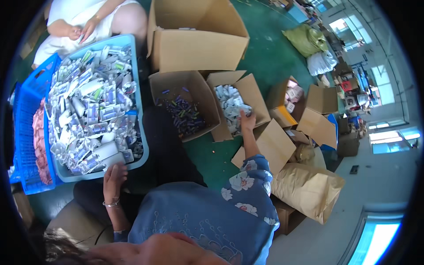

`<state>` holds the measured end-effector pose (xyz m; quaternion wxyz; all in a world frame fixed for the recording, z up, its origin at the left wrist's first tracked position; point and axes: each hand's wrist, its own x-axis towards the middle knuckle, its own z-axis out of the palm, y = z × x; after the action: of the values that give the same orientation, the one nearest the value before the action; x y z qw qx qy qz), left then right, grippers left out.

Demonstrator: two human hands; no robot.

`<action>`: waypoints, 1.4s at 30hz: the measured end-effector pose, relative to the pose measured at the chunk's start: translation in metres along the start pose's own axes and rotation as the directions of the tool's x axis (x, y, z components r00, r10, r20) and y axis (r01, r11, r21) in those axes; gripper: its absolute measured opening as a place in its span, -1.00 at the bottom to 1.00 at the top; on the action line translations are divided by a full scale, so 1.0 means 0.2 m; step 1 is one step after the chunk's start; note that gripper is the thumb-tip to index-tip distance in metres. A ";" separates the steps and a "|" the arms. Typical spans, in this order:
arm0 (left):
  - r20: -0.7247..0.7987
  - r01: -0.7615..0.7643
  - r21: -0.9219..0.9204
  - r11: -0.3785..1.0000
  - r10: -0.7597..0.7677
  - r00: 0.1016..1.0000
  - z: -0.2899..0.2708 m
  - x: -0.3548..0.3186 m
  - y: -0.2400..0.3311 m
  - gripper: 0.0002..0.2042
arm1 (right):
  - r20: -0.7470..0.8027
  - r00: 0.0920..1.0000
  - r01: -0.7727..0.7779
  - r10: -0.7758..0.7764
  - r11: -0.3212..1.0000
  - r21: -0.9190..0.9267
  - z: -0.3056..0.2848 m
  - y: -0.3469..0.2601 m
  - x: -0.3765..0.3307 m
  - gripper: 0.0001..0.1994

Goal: The person disassembles electronic devices by removing the batteries from the plastic casings using a hand tool and sorting the separated components into different cardboard boxes.

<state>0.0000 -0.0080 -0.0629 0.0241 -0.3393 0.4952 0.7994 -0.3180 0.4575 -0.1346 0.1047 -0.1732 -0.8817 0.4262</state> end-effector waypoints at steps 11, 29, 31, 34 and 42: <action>-0.030 -0.050 -0.021 0.999 0.049 0.998 -0.01 0.08 -0.08 -0.73 | 0.451 0.621 0.518 -0.641 0.768 0.378 0.44 -0.94 -0.71 -0.88; 0.010 -0.314 0.100 0.944 0.315 0.949 0.01 0.05 -0.14 -0.72 | 0.687 0.129 0.401 -0.715 0.671 0.623 1.08 -1.66 -1.24 -0.76; -0.030 -0.258 -0.006 0.966 0.258 0.966 0.03 0.03 -0.06 -0.59 | 0.596 0.000 0.443 -0.803 0.534 0.720 0.97 -1.66 -1.26 -0.77; 0.341 0.102 -0.703 0.704 0.207 0.917 -0.03 0.08 0.02 -0.26 | 0.446 -0.156 0.491 -0.881 0.322 0.810 0.81 -1.64 -1.34 -0.77; 0.562 0.198 -0.719 0.666 0.389 0.730 -0.14 0.10 0.02 -0.48 | 0.391 -0.305 0.624 -0.868 0.128 0.771 0.62 -1.41 -1.41 -0.52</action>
<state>-0.0030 -0.0380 -0.0799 0.0170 0.0241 0.1019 0.9944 -0.1610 0.0956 0.0012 -0.0668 0.6904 -0.6163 0.3729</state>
